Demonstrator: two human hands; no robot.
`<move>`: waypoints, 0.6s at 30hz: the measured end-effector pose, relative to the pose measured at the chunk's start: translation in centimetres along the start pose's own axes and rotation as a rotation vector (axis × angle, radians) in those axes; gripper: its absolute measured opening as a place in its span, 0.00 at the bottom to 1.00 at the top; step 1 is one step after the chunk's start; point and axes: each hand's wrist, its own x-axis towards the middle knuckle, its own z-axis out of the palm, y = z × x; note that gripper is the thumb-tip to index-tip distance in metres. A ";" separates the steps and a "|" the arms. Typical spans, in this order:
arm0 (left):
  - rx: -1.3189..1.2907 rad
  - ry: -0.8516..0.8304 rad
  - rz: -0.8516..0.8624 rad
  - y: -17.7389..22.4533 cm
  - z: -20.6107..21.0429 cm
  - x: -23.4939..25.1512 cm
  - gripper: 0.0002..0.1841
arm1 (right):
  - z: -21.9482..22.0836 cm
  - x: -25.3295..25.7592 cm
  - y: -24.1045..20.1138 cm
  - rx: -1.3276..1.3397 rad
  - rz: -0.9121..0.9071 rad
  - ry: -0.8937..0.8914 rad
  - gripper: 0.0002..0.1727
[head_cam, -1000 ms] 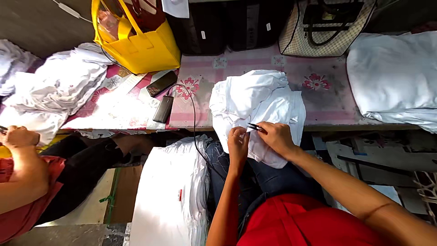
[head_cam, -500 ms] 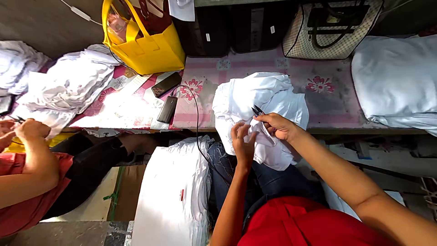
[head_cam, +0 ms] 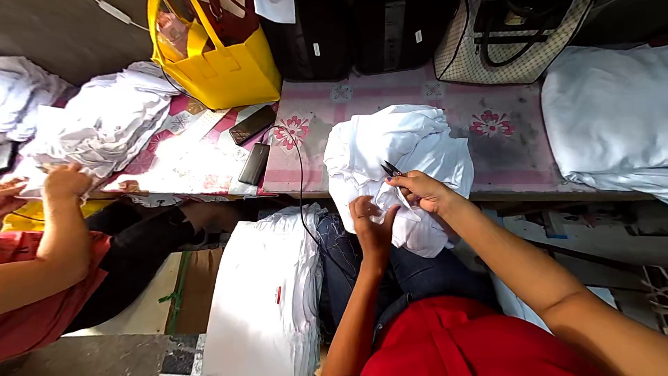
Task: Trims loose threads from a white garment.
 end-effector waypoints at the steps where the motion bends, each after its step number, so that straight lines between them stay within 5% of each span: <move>1: 0.018 -0.060 -0.005 -0.1 0.5 0.5 0.34 | -0.1 0.0 0.1 -0.039 -0.010 -0.013 0.15; 2: 0.031 -0.115 -0.001 -0.6 0.7 1.0 0.35 | -0.3 -0.2 0.2 -0.108 -0.029 -0.023 0.17; 6: 0.106 -0.131 0.013 -3.3 -1.8 1.6 0.05 | -1.6 -2.3 0.3 -0.580 -0.318 0.167 0.19; 12: 0.495 -0.130 -0.440 -3.0 -10.8 0.0 0.11 | -3.6 -6.3 1.0 -0.763 -0.646 0.422 0.12; 14: 0.372 -0.153 -0.310 -1.5 -9.6 0.0 0.11 | -2.1 -6.2 2.0 -0.812 -0.652 0.463 0.12; 16: 0.083 -0.135 -0.113 -1.2 -5.8 0.4 0.13 | 0.5 -5.5 2.8 -0.946 -0.590 0.477 0.23; 18: -0.021 -0.208 -0.055 -0.8 -1.6 1.1 0.23 | 1.9 -3.9 4.0 -1.076 -0.639 0.542 0.20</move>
